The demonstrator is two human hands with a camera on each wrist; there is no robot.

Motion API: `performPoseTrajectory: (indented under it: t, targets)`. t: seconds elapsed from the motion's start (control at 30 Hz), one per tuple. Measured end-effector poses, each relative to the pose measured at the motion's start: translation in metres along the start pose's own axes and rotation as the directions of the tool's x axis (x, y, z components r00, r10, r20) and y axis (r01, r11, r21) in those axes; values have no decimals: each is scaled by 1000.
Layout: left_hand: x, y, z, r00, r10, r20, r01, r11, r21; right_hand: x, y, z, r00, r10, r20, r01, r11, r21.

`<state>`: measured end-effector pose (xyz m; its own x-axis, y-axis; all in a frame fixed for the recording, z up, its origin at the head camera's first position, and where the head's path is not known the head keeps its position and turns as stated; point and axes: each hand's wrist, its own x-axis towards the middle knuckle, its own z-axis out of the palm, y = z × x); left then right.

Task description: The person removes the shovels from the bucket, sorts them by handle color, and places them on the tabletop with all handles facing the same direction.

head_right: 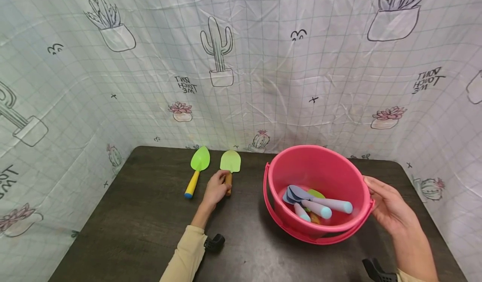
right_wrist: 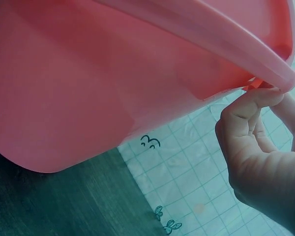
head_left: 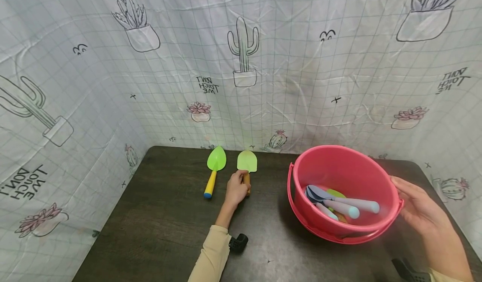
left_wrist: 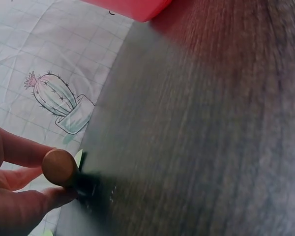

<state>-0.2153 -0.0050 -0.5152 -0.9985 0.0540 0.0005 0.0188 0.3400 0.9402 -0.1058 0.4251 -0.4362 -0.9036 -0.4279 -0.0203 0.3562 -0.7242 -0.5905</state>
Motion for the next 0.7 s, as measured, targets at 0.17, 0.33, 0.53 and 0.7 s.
performPoseTrajectory:
  t: [0.17, 0.33, 0.53, 0.7]
  targets:
    - [0, -1, 1, 999, 20, -29, -19, 999, 41, 1, 0, -2, 999, 14, 52, -14, 1000, 13]
    - [-1, -1, 1, 998, 38, -47, -34, 997, 74, 1, 0, -3, 998, 24, 60, -26, 999, 38]
    - [-3, 10, -1, 995, 50, -85, -40, 993, 111, 0, 1, -1, 1000, 16, 26, -17, 999, 38]
    - [-7, 31, -5, 992, 74, -103, -66, 995, 79, 0, 1, -1, 999, 13, 30, -15, 999, 38]
